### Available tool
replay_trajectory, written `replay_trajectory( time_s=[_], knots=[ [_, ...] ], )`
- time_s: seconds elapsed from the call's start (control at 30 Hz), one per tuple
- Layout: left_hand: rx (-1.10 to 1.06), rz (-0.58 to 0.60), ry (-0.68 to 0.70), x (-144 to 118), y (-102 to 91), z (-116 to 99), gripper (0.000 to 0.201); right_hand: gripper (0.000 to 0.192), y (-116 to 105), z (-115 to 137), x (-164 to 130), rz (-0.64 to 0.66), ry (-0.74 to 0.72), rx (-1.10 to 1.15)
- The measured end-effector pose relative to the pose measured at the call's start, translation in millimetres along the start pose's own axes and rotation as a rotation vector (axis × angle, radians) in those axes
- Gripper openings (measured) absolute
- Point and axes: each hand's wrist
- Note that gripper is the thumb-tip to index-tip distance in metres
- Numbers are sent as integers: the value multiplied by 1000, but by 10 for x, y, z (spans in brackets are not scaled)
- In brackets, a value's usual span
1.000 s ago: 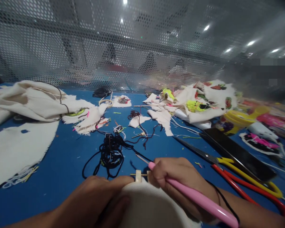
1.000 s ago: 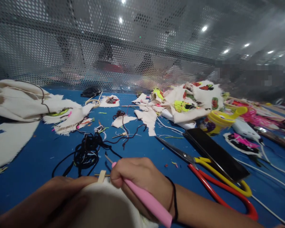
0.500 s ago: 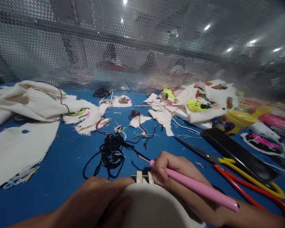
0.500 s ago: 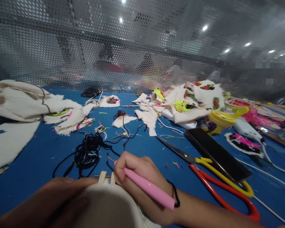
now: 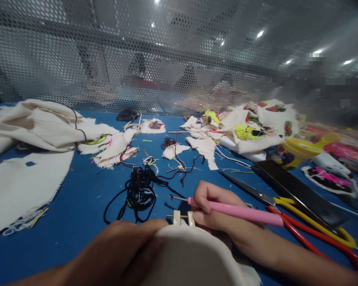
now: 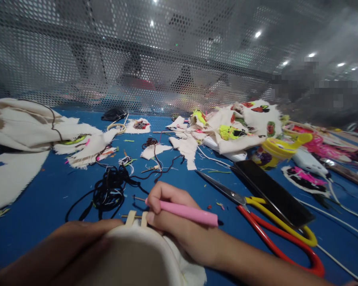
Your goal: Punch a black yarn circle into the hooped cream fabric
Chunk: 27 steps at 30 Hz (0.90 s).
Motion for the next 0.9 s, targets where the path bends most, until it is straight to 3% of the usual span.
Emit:
replay_trajectory(
  time_s=[0.1, 0.23, 0.33, 0.5, 0.63, 0.77, 0.9],
  knots=[
    [-15, 79, -66, 2, -13, -8, 35, 29, -41, -33, 40, -80, -70, -26],
    [-58, -28, -157, -9, -18, 40, 33, 25, -140, -46, 90, -329, -243, 8],
    [-176, -70, -256, 6, -18, 91, 33, 25, -154, 19, 103, -438, -265, 52],
    [-463, 24, -450, 51, -19, 123, 35, 34, -79, 121, -3, -319, -142, 216],
    [-678, 118, -463, 61, -36, 120, 48, 29, -78, 65, -108, -219, -65, 140],
    [-704, 181, -448, 66, -42, 118, 64, 22, -40, 19, -154, -197, -32, -46],
    [-651, 181, -395, 74, -1, 106, 67, 20, 22, 4, -162, -176, -49, -107]
  ],
)
Point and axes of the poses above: each hand's wrist, its own x-axis towards the middle knuckle, its own y-axis out of the palm, z = x × y, and after that the axes turned 13 degrees about -z, right-handed
